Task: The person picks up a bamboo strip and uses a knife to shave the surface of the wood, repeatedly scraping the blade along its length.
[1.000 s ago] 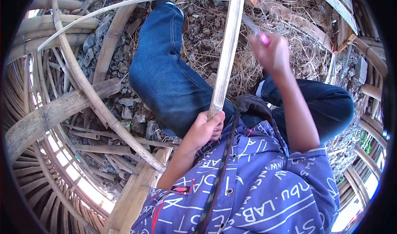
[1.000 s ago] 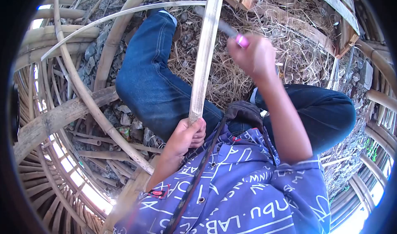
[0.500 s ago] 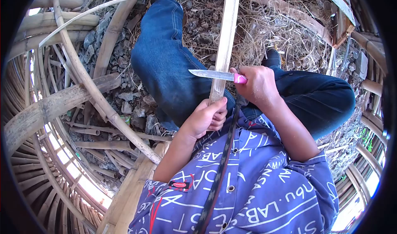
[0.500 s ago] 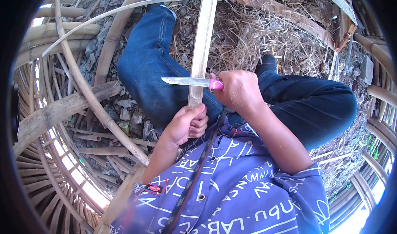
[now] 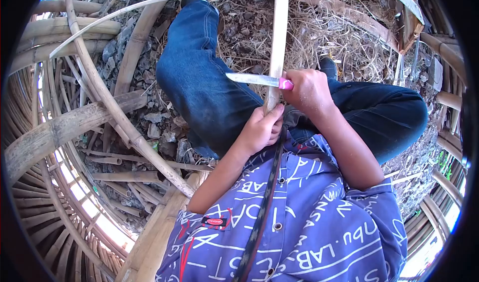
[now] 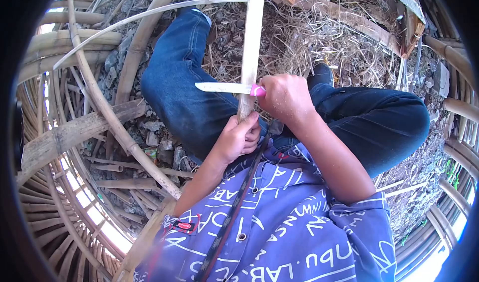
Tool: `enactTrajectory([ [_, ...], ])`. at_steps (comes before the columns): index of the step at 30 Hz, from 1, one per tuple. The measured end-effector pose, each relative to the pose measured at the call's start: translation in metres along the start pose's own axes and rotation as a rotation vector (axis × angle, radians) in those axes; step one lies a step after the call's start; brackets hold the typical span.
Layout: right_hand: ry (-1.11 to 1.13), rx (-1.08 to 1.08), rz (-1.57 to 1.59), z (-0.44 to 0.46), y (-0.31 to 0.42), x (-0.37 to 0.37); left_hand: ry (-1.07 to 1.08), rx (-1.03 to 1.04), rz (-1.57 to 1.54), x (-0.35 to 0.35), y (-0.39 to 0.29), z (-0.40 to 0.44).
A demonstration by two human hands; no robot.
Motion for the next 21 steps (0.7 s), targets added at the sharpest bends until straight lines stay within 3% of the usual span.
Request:
enactTrajectory([
  [3,0.022,-0.097,0.015,-0.009,0.004,0.000,0.038,0.033,-0.103,0.004,0.002,0.003],
  [21,-0.033,0.054,-0.138,0.019,-0.002,-0.001,-0.149,0.140,-0.008,0.029,-0.018,0.002],
])
Point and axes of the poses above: each hand's wrist, its own z-axis towards the middle knuckle, its own x-axis out of the palm, y = z × x, the point moved 2 cm from there along z, towards the middle knuckle, and after that the axes turned 2 degrees about -x, right-handed, at the moved point
